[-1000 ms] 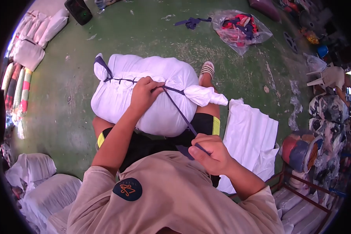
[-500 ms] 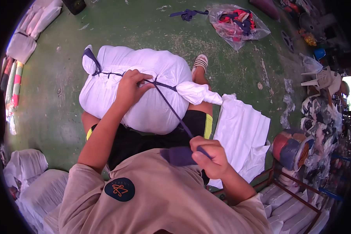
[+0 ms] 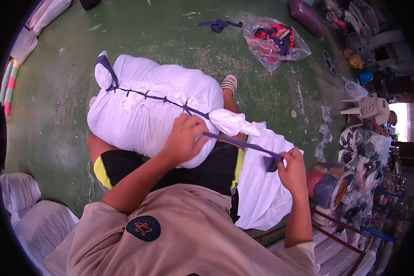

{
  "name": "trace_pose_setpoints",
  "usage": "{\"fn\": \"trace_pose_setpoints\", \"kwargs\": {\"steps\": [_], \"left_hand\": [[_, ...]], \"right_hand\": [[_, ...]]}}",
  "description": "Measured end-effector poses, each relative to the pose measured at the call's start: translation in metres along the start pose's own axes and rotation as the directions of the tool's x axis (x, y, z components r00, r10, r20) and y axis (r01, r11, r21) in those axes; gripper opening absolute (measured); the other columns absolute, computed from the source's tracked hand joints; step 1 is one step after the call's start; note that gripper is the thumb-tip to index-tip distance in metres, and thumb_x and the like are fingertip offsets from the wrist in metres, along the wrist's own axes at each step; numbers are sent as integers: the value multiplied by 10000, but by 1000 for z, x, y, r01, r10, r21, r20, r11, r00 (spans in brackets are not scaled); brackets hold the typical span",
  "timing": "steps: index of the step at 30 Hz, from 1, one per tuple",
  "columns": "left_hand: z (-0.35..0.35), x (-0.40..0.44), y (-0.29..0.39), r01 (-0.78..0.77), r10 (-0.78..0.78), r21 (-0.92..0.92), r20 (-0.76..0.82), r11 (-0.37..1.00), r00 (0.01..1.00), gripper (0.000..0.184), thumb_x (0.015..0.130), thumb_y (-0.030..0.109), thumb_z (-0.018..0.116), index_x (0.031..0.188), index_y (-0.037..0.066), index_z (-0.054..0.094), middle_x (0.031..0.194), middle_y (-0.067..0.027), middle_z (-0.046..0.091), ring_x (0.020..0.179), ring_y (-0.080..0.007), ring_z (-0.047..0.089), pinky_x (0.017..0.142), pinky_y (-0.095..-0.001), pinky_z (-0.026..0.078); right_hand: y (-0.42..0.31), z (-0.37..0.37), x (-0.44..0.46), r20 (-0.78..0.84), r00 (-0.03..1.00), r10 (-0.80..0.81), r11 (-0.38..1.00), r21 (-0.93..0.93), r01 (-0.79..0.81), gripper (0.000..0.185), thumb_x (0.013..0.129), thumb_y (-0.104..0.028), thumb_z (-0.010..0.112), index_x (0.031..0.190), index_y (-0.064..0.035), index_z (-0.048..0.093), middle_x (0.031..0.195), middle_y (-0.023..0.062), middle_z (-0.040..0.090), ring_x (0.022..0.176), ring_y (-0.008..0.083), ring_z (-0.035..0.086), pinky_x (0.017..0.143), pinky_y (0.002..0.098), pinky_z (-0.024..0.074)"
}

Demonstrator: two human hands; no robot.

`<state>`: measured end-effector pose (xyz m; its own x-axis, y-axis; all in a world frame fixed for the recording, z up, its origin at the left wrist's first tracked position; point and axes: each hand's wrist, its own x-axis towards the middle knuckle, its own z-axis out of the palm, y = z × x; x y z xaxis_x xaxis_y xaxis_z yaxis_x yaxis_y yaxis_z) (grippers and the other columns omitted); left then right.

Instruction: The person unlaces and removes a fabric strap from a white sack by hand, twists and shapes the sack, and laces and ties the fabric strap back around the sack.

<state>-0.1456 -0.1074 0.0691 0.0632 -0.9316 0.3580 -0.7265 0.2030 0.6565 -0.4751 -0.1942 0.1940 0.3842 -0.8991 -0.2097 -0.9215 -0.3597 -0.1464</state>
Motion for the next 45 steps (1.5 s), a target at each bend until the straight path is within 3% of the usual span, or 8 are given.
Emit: {"fn": "trace_pose_setpoints", "kwargs": {"steps": [2,5,10,14,19,30,34,45], "left_hand": [[4,-9,5,20,-25,-77,-65,997,998,237,793,165,749,1016,121,683,1062,-34,614,965,-235,521,885,-368,399],[-3,-17,4,37,-56,-143,-130,989,990,212,802,158,740,1000,115,677,1036,-41,620,927,-223,529,848,-347,411],[-35,-27,-13,501,-550,-514,65,697,832,150,926,233,634,933,84,643,883,-73,617,747,-204,544,681,-315,444],[-51,-13,-29,350,-720,-914,385,-207,578,228,1024,258,489,910,92,597,835,-86,617,646,-150,514,619,-270,442],[-63,-23,-37,69,-671,-902,366,-426,645,267,1024,301,449,982,71,580,810,-90,602,675,-150,526,607,-257,444],[-66,-13,-45,196,-696,-897,433,-397,572,237,1024,292,451,1098,89,548,831,-63,578,676,-157,534,608,-274,445],[-73,-11,-55,230,-713,-912,409,-340,569,241,1028,289,450,1101,85,554,812,-44,556,682,-146,535,609,-262,442],[-71,-9,-55,334,-732,-911,396,-240,555,229,1021,285,531,1113,78,569,758,-26,540,630,-124,540,563,-257,433]], "right_hand": [[-6,4,28,-106,994,-19,999,-35,16,203,832,-10,604,1005,-16,710,1107,118,672,859,221,617,736,312,480],[-63,9,83,-566,812,146,874,459,163,264,830,30,622,1065,-36,722,867,57,721,759,151,649,705,263,508],[-194,48,145,-494,858,-137,747,518,417,282,831,18,638,1089,-75,702,911,33,743,792,156,664,759,272,521],[-246,90,154,-128,947,-293,831,455,319,287,750,28,625,1014,-54,701,799,39,689,684,217,618,654,314,483],[-238,112,150,-348,806,-480,766,282,578,248,754,-6,645,993,-36,700,873,74,646,758,248,610,704,334,484],[-253,99,135,-307,813,-495,860,-43,508,217,748,-118,703,945,-29,714,892,113,649,799,303,614,736,377,496],[-250,77,170,304,851,-429,898,244,366,210,721,-127,692,920,-79,739,908,104,701,867,337,628,776,414,513],[-265,56,188,515,718,-469,834,-10,552,264,721,-274,775,813,-36,709,761,100,689,669,305,624,674,385,503]]}}
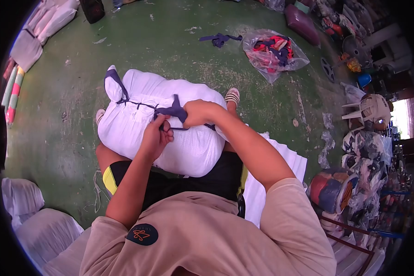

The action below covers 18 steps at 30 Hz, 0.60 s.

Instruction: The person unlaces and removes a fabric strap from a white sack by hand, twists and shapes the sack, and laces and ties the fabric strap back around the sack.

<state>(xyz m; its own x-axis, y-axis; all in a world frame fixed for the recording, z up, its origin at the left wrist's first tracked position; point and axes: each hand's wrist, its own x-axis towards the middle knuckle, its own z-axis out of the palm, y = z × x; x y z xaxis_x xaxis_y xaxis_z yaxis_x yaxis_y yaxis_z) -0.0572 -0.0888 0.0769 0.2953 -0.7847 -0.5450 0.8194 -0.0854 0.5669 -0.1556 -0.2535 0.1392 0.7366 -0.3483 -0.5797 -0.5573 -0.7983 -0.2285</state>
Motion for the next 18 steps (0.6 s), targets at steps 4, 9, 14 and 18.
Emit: {"fn": "trace_pose_setpoints", "kwargs": {"steps": [4,9,14,18], "left_hand": [[7,-4,-2,-17,16,149,6,989,1000,232,1001,243,587,1158,75,559,734,-22,535,591,-128,553,520,-251,417],[13,0,-3,-41,43,333,1,942,999,244,992,199,596,1196,76,544,727,-17,534,577,-130,563,490,-248,404],[12,1,-8,-66,74,265,-21,962,997,194,985,171,598,1160,92,573,704,5,530,494,-98,468,435,-219,360],[14,2,-11,-65,75,298,-22,952,997,209,992,176,594,1183,99,556,683,11,525,493,-86,488,431,-201,349]], "right_hand": [[22,15,4,-67,993,-102,971,209,114,335,716,-340,797,796,-33,690,711,86,664,643,281,599,659,370,492],[37,37,8,-259,958,-124,939,280,197,389,815,-382,767,804,-6,669,777,132,645,686,297,581,692,405,472],[41,61,5,-558,829,-29,902,344,263,274,788,-278,775,817,-28,668,765,109,639,701,325,609,713,422,487],[31,67,-18,-710,684,167,818,487,306,176,779,-213,774,830,-83,668,979,84,625,820,307,612,743,412,482]]}}
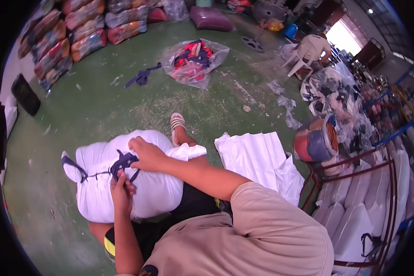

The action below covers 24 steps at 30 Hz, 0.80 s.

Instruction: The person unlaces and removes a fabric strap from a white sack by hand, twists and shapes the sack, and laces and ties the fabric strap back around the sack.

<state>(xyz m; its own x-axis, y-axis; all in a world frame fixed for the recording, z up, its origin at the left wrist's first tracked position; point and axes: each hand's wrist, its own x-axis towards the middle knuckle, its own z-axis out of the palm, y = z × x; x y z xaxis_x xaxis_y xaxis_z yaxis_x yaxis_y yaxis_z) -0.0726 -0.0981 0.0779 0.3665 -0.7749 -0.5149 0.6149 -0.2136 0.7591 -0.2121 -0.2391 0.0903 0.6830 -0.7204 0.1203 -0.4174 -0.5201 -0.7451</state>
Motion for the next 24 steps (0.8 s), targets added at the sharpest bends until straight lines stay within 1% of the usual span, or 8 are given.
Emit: {"fn": "trace_pose_setpoints", "kwargs": {"steps": [6,12,16,19,21,22,23,24], "left_hand": [[0,0,3,-20,20,-72,-9,997,1000,228,999,175,587,1210,101,541,667,11,528,487,-75,505,428,-190,345],[0,-2,3,-31,28,-115,-28,993,999,225,1005,168,574,1215,94,545,673,12,536,478,-76,498,428,-189,349],[-9,-2,-1,-56,62,-167,33,984,997,271,1008,159,560,1263,72,534,748,-11,573,496,-83,501,433,-190,360],[-5,-3,-4,-93,94,-98,3,991,996,388,1003,150,556,1368,47,476,889,-64,601,598,-100,525,504,-211,415],[0,-10,5,-59,59,-40,-14,997,998,395,1002,151,554,1371,43,464,902,-78,621,626,-101,531,528,-222,424],[1,-9,3,-66,65,-17,-31,998,997,367,1006,147,547,1357,65,480,931,-72,636,598,-89,520,503,-207,396],[2,-8,1,-77,78,11,-39,997,996,340,1011,144,539,1344,87,495,960,-66,652,570,-77,509,478,-191,369],[6,-12,6,-81,81,2,-31,997,996,344,1007,141,541,1341,75,488,993,-75,662,601,-87,536,506,-195,392]], "right_hand": [[3,7,-5,-55,901,-431,874,-273,401,141,814,-152,730,932,-137,655,1185,65,557,1001,273,561,847,382,457],[-11,-11,-8,-33,851,-524,816,-307,490,123,861,-130,675,974,-165,641,1165,49,573,1043,274,534,930,386,426],[-31,-30,-30,-231,791,-567,824,-160,544,46,928,-151,624,973,-149,624,1158,60,581,1063,279,528,973,405,408],[-34,-37,-40,-356,862,-362,809,340,480,102,1029,-154,517,1104,-89,540,1154,85,560,1040,238,539,951,370,432],[-64,-50,-51,-320,936,150,635,756,157,140,1064,-170,451,1159,-77,497,1079,89,552,986,201,534,920,330,449],[-75,-62,-50,-305,923,236,511,846,149,153,1083,-181,417,1185,-81,470,928,66,542,817,151,519,829,317,480],[-70,-73,-51,-198,979,39,87,977,194,134,1081,-169,432,1181,-91,475,829,36,518,669,120,463,726,320,482],[-68,-85,-59,-111,994,11,81,991,109,131,1074,-157,451,1188,-95,472,807,26,514,630,108,432,691,307,469]]}}
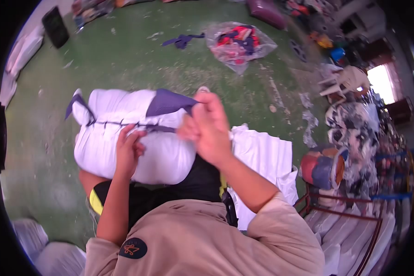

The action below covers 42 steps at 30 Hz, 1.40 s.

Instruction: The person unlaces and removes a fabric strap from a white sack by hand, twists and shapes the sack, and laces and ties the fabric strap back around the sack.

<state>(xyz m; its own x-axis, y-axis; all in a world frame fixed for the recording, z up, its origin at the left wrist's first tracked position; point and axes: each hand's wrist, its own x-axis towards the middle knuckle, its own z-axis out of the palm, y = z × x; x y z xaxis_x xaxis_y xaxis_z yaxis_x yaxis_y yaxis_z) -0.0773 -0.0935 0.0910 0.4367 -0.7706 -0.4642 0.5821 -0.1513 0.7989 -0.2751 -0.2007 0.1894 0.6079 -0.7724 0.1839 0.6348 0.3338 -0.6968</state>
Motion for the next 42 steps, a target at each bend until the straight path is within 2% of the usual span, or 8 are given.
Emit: {"fn": "trace_pose_setpoints", "kwargs": {"steps": [2,4,8,13,17,20,27,42], "left_hand": [[-1,-2,1,-6,6,-8,19,1000,1000,335,1010,150,538,1333,73,492,1038,-84,671,623,-92,554,526,-191,403],[-5,-2,1,-11,11,-10,11,1000,1000,337,1003,141,544,1329,70,495,1036,-84,670,623,-93,555,530,-193,408],[-5,0,-5,-12,13,-12,49,1000,999,345,981,114,561,1317,60,505,1032,-82,668,623,-95,557,543,-198,424],[4,1,-8,-220,178,384,142,897,974,348,905,71,629,1250,58,588,1005,-70,667,717,-151,596,634,-257,482],[20,14,-3,-731,591,682,599,-22,541,267,821,31,686,1080,90,716,968,-52,651,811,-189,606,708,-286,503],[22,29,-2,-735,549,676,637,-59,542,236,798,25,702,1017,101,746,965,-48,648,837,-200,602,727,-297,502],[10,38,-12,-785,561,610,614,110,555,220,761,-1,731,942,113,786,943,-47,640,826,-210,592,730,-314,493],[1,52,0,-800,465,558,662,219,588,166,781,-8,723,937,38,759,911,-61,637,784,-205,598,710,-309,483]], "right_hand": [[-36,10,-13,-103,994,48,844,-528,-95,110,1040,-104,506,1148,-88,511,804,16,508,643,106,427,660,264,431],[-60,-4,-16,125,991,-39,283,-950,131,79,1000,-77,543,1040,-32,595,810,-5,533,677,97,480,639,266,439],[-90,-72,-54,-114,993,-25,165,-980,-109,66,949,-55,583,995,-22,618,828,17,569,704,139,516,660,272,446],[-64,-69,-72,95,986,136,-204,-971,122,130,908,-80,617,1015,-5,620,859,78,633,712,237,583,678,318,474],[-56,-73,-78,28,940,341,-333,-931,148,139,878,-127,661,974,-31,629,842,117,647,716,291,589,674,335,462],[-61,-19,-84,-229,768,598,-290,-955,-59,242,838,-224,722,958,-36,629,820,139,671,703,334,615,654,379,473],[5,52,-76,223,830,511,287,-954,80,383,792,-333,790,886,-40,561,744,104,630,604,323,529,614,376,435],[43,62,-27,420,807,415,536,-830,156,401,778,-341,807,828,-53,533,641,64,534,554,258,421,589,365,388]]}}
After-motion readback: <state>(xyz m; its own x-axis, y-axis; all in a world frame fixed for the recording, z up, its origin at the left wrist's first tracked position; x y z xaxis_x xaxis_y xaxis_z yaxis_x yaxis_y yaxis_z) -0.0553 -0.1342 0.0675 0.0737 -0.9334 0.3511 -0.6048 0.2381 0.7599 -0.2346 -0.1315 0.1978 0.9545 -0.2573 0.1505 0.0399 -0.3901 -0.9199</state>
